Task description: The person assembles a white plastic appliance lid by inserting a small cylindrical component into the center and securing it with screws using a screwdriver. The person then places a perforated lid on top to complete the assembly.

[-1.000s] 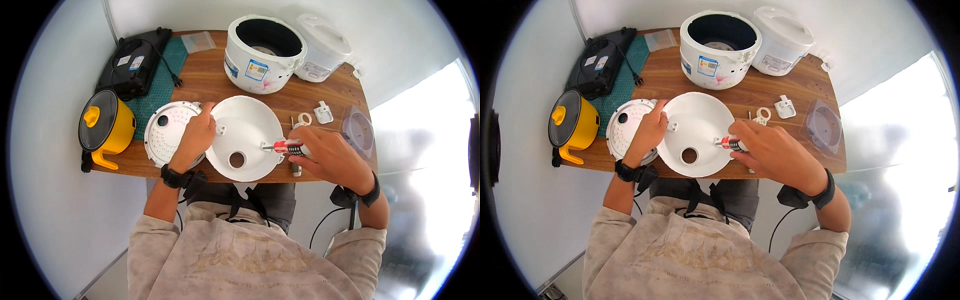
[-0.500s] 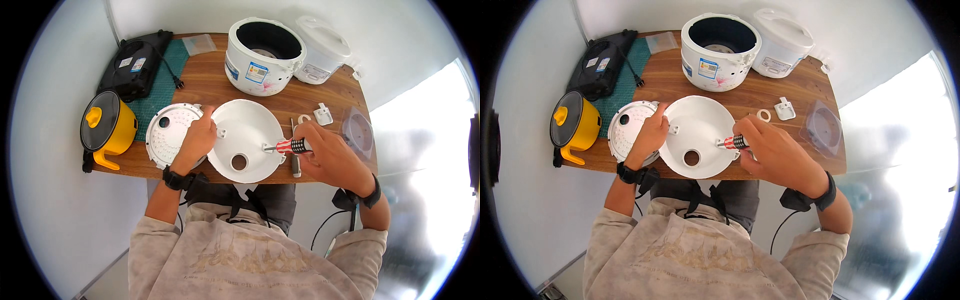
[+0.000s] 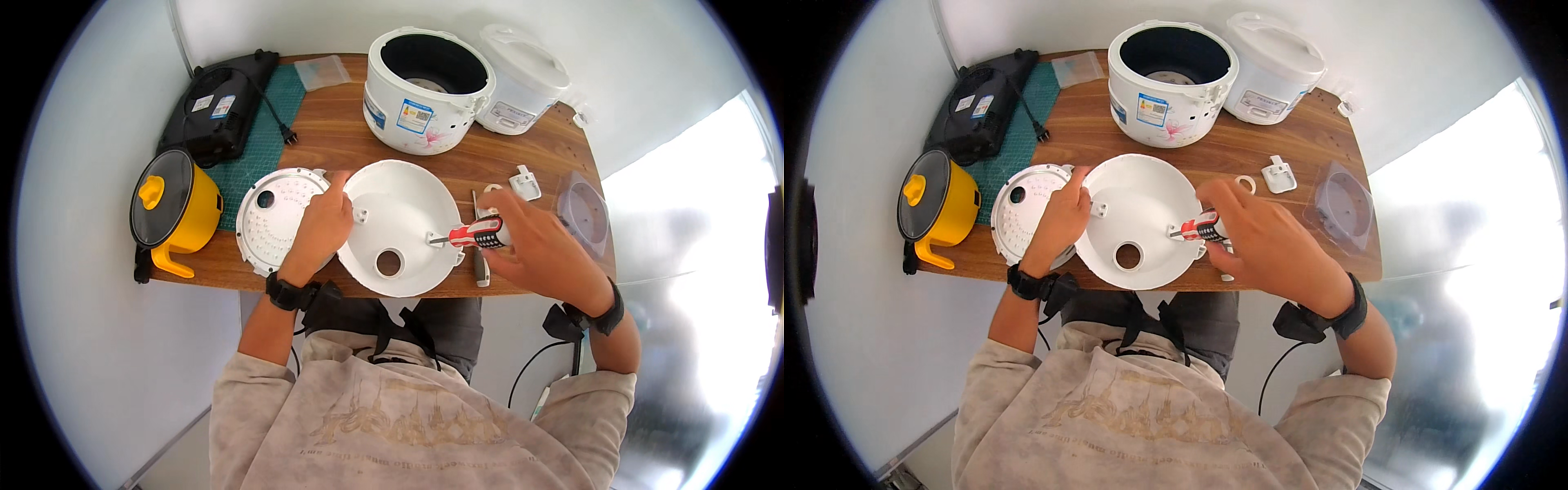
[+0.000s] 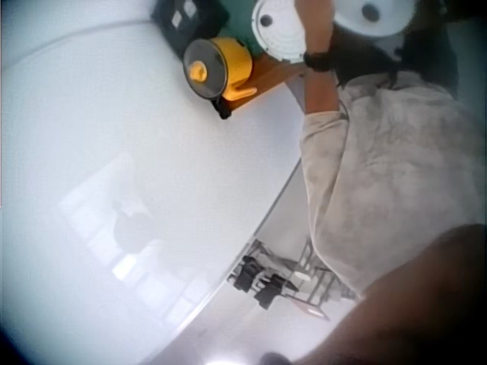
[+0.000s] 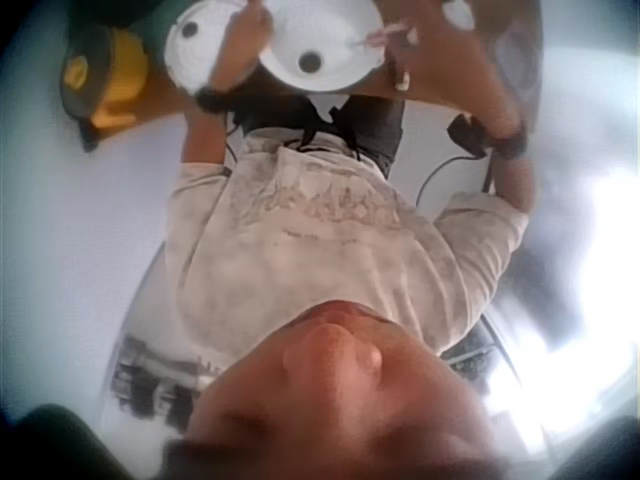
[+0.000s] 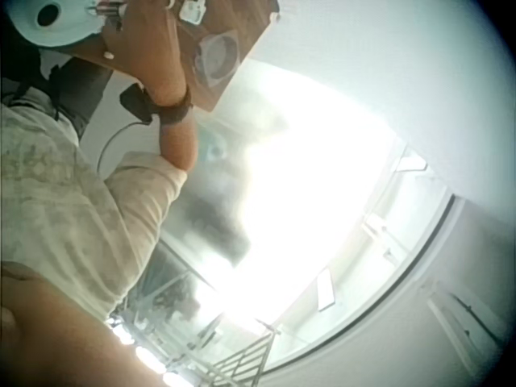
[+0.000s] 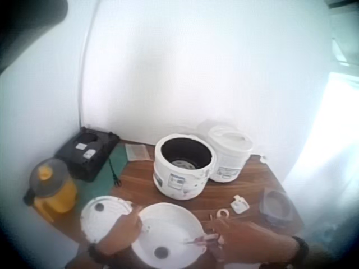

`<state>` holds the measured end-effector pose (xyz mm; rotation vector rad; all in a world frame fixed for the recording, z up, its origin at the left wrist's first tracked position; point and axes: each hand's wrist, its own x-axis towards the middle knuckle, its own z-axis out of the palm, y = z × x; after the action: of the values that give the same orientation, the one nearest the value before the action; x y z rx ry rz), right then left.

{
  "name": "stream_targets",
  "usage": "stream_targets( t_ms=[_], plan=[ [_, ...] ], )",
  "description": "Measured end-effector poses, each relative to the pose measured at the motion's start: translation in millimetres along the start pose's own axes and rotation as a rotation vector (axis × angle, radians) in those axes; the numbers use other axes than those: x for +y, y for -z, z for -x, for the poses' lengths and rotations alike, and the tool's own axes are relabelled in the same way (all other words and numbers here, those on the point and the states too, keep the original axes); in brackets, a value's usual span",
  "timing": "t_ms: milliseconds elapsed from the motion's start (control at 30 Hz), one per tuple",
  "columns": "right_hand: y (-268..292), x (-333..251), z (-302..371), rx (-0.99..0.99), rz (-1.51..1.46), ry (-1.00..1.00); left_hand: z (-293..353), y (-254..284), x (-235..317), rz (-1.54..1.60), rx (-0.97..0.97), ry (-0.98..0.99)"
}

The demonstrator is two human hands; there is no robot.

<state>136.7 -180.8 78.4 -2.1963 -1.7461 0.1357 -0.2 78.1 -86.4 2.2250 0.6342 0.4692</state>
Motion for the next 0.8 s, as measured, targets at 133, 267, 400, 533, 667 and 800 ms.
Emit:
stream_targets(
  t_ms=[133,267,400,533,667,800],
  plan=[
    [-1.1,5.8,-0.6,-0.084,-0.098,0.051,2.4,1.6,8.7,-0.006,-0.021,0.026],
    [-8.1,2.3,1.3,-0.014,-0.091,-0.003,5.7,1.5,15.2,-0.038,-0.011,0.04],
    [-13.1,-5.3,2.8,0.04,-0.052,-0.112,8.2,-1.2,11.6,-0.047,0.01,0.017],
    [-22.2,-6.4,5.1,0.095,-0.033,-0.212,8.4,-1.7,11.6,-0.032,0.026,-0.009],
    [-29.3,-2.6,10.2,0.192,-0.04,-0.221,10.5,-2.1,16.0,-0.041,0.048,-0.011],
    [-21.3,-4.8,12.7,0.117,-0.074,-0.261,10.8,-3.0,11.7,-0.066,0.036,0.005]
  ],
)
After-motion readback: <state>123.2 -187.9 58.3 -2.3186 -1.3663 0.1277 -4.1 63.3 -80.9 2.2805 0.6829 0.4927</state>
